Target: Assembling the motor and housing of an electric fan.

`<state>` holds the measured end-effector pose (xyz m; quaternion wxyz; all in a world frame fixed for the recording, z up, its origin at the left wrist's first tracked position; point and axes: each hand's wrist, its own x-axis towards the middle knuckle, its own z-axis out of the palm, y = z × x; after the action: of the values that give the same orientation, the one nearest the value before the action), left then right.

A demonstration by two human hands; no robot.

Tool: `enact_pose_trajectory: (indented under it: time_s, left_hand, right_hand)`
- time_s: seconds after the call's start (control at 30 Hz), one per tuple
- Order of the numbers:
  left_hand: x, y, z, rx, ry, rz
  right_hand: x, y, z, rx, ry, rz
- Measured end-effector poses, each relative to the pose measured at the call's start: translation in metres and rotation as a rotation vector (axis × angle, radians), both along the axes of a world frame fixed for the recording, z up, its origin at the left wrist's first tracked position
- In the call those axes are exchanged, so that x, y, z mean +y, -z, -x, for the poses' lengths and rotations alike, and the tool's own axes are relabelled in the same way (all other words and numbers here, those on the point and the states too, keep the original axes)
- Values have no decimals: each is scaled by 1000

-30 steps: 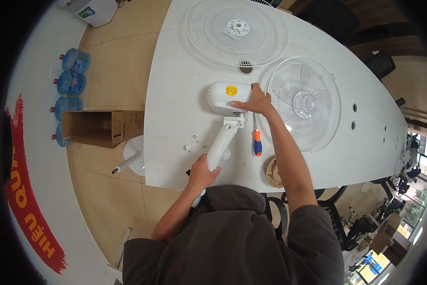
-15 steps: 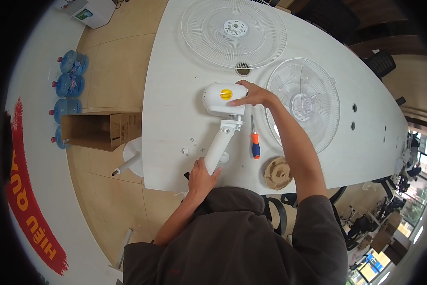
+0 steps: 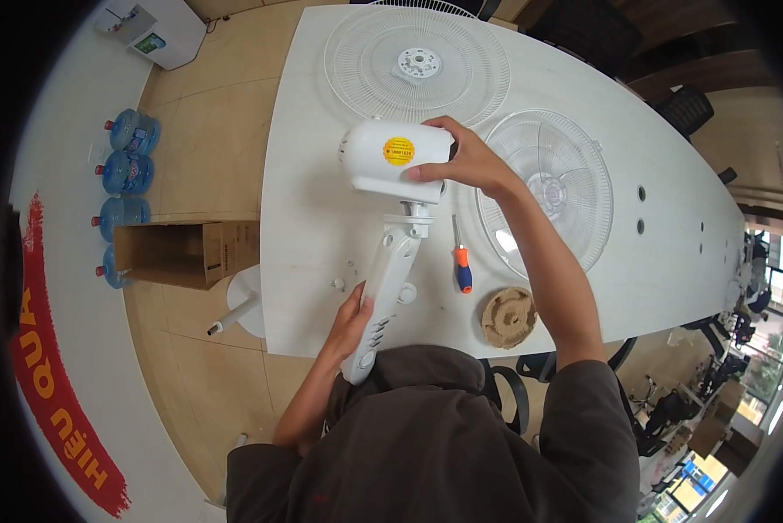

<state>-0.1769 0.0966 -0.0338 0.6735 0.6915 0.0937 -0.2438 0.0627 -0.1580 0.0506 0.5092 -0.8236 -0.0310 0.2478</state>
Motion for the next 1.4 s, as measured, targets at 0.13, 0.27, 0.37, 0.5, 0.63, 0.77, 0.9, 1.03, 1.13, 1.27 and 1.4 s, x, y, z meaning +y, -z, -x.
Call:
enact_pose_trajectory:
  time_s: [0.13,0.27,0.37,0.5,0.63,0.77,0.9,1.03,1.13,1.27,1.4]
  left_hand:
    - [17,-14,-15,217,81,470]
    - [16,-39,-38,176,286,902]
    - [13,-51,-38,249,350,826]
    - [15,-67,-26,147,312,734]
    - [12,-91,-14,-248,256,201]
    - [9,-104,-6,-424,199,-28]
    - [4,-104,1,-454,181,-20]
    - [0,-96,5,-533,136,-54]
    - [2,-93,5,-536,128,-61]
    - [5,-93,4,-498,118,-68]
    - [7,-87,3,-503,124,-49]
  right_hand:
    - [9,-69,13,-112,41,-73]
    - [11,-111,29,-255,77,-122]
    - [13,-134,44,-297,129,-141]
    - [5,-150,62,-371,128,-154]
    - [-5,-155,80,-462,116,-76]
    - [-10,-158,95,-519,120,-26]
    - [-7,-165,108,-570,128,-7]
    - [-10,-165,116,-606,136,-18]
    - [-8,-166,117,-607,148,16]
    - [-6,-158,116,-592,186,5]
    - [-6,-150,111,-628,176,35]
